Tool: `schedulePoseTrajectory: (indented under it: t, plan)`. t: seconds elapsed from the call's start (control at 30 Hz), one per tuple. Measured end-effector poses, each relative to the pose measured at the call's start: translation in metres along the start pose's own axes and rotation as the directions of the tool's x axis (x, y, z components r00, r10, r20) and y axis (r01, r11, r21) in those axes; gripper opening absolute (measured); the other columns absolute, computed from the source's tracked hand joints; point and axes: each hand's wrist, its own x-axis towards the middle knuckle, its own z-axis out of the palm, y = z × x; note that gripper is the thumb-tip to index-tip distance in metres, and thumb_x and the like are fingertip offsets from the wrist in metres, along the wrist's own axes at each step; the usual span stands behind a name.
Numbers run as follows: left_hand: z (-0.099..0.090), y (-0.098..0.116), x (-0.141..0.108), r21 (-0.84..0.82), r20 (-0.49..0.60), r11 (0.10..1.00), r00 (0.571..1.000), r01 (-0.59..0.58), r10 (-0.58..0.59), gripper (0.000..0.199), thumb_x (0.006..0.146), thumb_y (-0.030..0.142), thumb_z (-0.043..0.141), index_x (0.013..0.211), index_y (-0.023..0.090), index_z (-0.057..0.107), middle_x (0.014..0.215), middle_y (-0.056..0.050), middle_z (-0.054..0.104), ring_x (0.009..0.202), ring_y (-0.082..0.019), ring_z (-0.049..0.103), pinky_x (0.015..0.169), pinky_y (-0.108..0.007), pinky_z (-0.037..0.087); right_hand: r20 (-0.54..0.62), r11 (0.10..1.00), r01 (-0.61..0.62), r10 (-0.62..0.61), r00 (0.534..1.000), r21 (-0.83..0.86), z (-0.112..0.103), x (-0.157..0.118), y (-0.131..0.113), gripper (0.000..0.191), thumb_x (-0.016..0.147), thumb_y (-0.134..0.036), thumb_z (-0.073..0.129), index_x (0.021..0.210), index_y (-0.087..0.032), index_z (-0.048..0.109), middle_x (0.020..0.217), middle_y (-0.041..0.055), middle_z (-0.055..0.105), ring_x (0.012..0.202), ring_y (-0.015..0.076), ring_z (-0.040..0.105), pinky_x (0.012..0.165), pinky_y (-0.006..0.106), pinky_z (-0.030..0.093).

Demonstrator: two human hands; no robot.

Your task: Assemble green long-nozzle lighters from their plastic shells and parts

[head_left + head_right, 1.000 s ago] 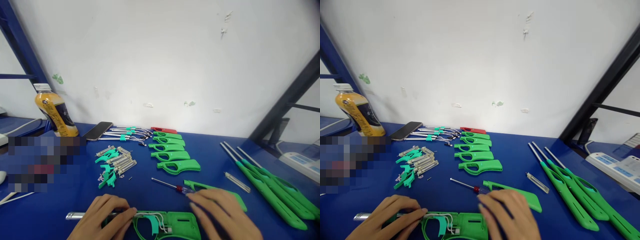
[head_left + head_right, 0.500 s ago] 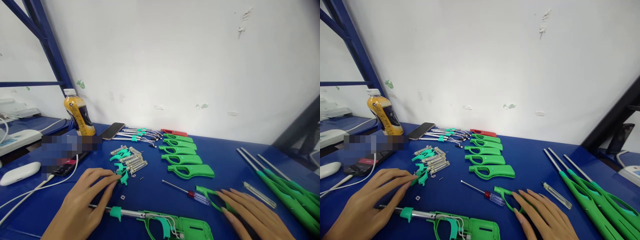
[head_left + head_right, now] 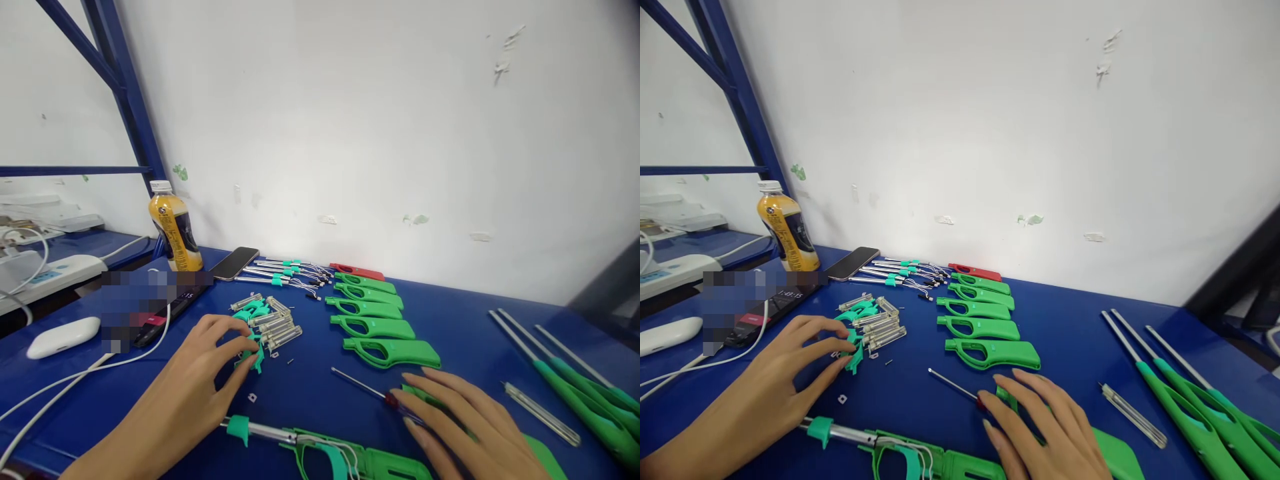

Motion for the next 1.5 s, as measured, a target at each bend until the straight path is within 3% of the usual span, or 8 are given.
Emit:
schedulePoseTrajectory:
  t: [0.13,0.27,0.43,0.6,1.17,1.27,1.4,1.5]
  plan:
    - [0.003,-0.002,0.010,-0.008,0.082,1.000,0.996,-0.015,0.016,0.027,0.109,0.035,0.054,0.104,0.026,0.079,0.115,-0.007,0.071,0.112,-0.026,0.064,0.093,-0.040,0.056,0.084,0.996,0.082,-0.084,0.993,0.029,-0.003,0.038,-0.004,0.032,0.113,-0.034,0.047,0.122,-0.029,0.078,0.112,-0.0003,0.084,0.108,0.0227,0.081,0.083,0.036,0.066]
    - [-0.003,-0.003,0.027,0.006,0.175,0.999,0.984,-0.032,0.031,0.032,0.109,0.036,0.050,0.099,0.027,0.078,0.109,-0.007,0.071,0.101,-0.025,0.062,0.087,-0.039,0.053,0.180,0.995,0.023,-0.041,0.983,0.098,-0.005,0.060,-0.009,0.032,0.115,-0.036,0.045,0.122,-0.029,0.075,0.111,-0.0008,0.083,0.105,0.0248,0.081,0.084,0.042,0.068]
    - [-0.013,0.003,0.049,0.088,0.295,0.996,0.956,-0.024,-0.003,0.028,0.104,0.025,0.054,0.095,0.025,0.080,0.096,-0.006,0.070,0.092,-0.025,0.062,0.082,-0.039,0.051,0.133,0.999,0.004,-0.010,0.991,0.043,-0.018,0.076,-0.005,0.045,0.117,-0.048,0.034,0.124,-0.027,0.073,0.104,0.0010,0.084,0.089,0.0249,0.083,0.068,0.044,0.068]
    - [-0.009,0.008,0.059,0.163,0.414,0.987,0.908,-0.010,-0.060,0.010,0.105,0.023,0.067,0.100,0.017,0.073,0.095,-0.001,0.071,0.093,-0.019,0.070,0.084,-0.037,0.059,0.067,0.997,-0.051,0.047,0.997,0.050,-0.021,0.082,-0.008,0.049,0.118,-0.051,0.031,0.119,-0.027,0.074,0.096,-0.0019,0.084,0.082,0.0201,0.084,0.066,0.038,0.068]
    - [0.011,0.022,0.055,0.221,0.543,0.968,0.810,0.116,-0.221,0.025,0.105,0.039,0.071,0.118,0.017,0.071,0.120,-0.007,0.073,0.110,-0.023,0.072,0.096,-0.045,0.062,0.226,0.991,-0.083,0.057,0.972,0.109,-0.012,0.078,-0.017,0.029,0.105,-0.025,0.059,0.129,-0.024,0.075,0.110,0.0030,0.085,0.092,0.0284,0.084,0.076,0.049,0.073]
    - [0.010,0.025,0.055,0.209,0.522,0.967,0.821,0.142,-0.233,0.022,0.104,0.037,0.072,0.114,0.017,0.071,0.117,-0.006,0.073,0.107,-0.022,0.072,0.094,-0.044,0.062,0.226,0.991,-0.069,0.042,0.973,0.111,-0.012,0.079,-0.018,0.029,0.107,-0.024,0.054,0.127,-0.023,0.075,0.108,0.0034,0.085,0.091,0.0282,0.084,0.075,0.049,0.073]
    - [0.005,0.028,0.057,0.077,0.415,0.985,0.893,0.153,-0.171,0.006,0.103,0.022,0.070,0.103,0.017,0.070,0.108,-0.004,0.072,0.105,-0.022,0.070,0.093,-0.043,0.060,0.225,0.988,-0.089,0.059,0.973,0.126,-0.013,0.084,-0.018,0.031,0.111,-0.029,0.050,0.130,-0.026,0.074,0.112,0.0035,0.084,0.094,0.0278,0.084,0.077,0.050,0.073]
    - [0.001,0.038,0.057,-0.119,0.317,0.986,0.945,0.119,-0.076,0.007,0.101,0.016,0.070,0.098,0.021,0.068,0.097,0.001,0.073,0.091,-0.018,0.069,0.081,-0.032,0.056,0.206,0.983,-0.131,0.103,0.973,0.129,-0.014,0.089,-0.020,0.036,0.113,-0.043,0.048,0.141,-0.030,0.067,0.127,0.0033,0.081,0.106,0.0288,0.082,0.080,0.051,0.073]
